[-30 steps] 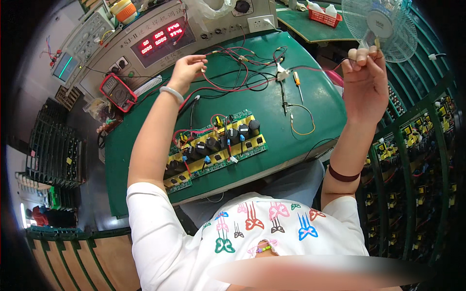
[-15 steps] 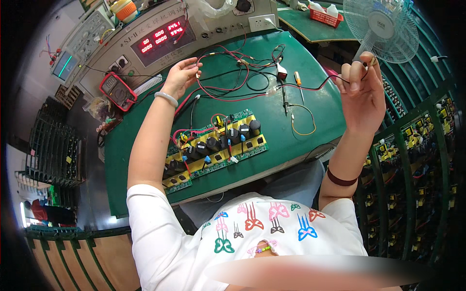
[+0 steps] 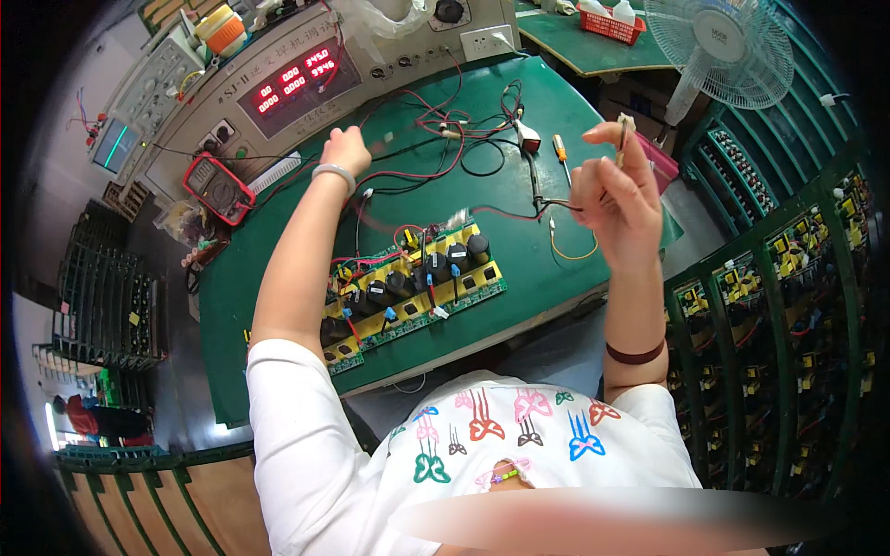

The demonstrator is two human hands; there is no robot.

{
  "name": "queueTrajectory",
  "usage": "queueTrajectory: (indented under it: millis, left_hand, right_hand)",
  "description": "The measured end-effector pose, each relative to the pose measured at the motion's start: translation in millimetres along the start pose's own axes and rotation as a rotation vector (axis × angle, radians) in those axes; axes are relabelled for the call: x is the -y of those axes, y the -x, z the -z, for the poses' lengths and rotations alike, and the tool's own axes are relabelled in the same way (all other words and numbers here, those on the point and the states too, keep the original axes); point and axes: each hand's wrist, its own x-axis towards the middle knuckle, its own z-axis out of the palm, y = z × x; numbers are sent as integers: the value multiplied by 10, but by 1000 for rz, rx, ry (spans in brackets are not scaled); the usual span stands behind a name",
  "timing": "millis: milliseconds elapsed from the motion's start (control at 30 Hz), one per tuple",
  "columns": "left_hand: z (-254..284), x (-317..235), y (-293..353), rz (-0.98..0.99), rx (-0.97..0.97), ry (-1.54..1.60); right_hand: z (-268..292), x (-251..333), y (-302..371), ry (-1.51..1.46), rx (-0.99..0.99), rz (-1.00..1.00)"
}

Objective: The person assembles and connects wires to electronic circuit boards at a workbench using a soldering iron and multimeter probes.

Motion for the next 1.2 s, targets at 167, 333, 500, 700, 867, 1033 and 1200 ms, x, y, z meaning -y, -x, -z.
queueTrajectory:
  millis: [167, 333, 500, 700, 867, 1033, 1200]
  left_hand:
    - [-69, -735, 11, -743, -238, 305]
    - [-147, -1234, -115, -664, 154, 67]
    - [-178, -1216, -406, -600, 214, -31]
    - [308, -1532, -714, -666, -245, -23]
    - [510, -1962, -969, -836, -642, 110]
    - [90, -2087, -1149, -915, -636, 195]
    - [-297, -1720, -992, -851, -272, 193]
  right_hand:
    - [78, -591, 144, 3, -117, 81]
    - [249, -1156, 207, 119, -278, 297]
    - [261, -1275, 267, 255, -352, 326]
    - [263, -1332, 257, 320, -377, 439]
    - [290, -1354, 241, 400, -355, 560]
    - [248, -1370, 201, 422, -310, 552]
    - [263, -1434, 184, 502, -263, 514]
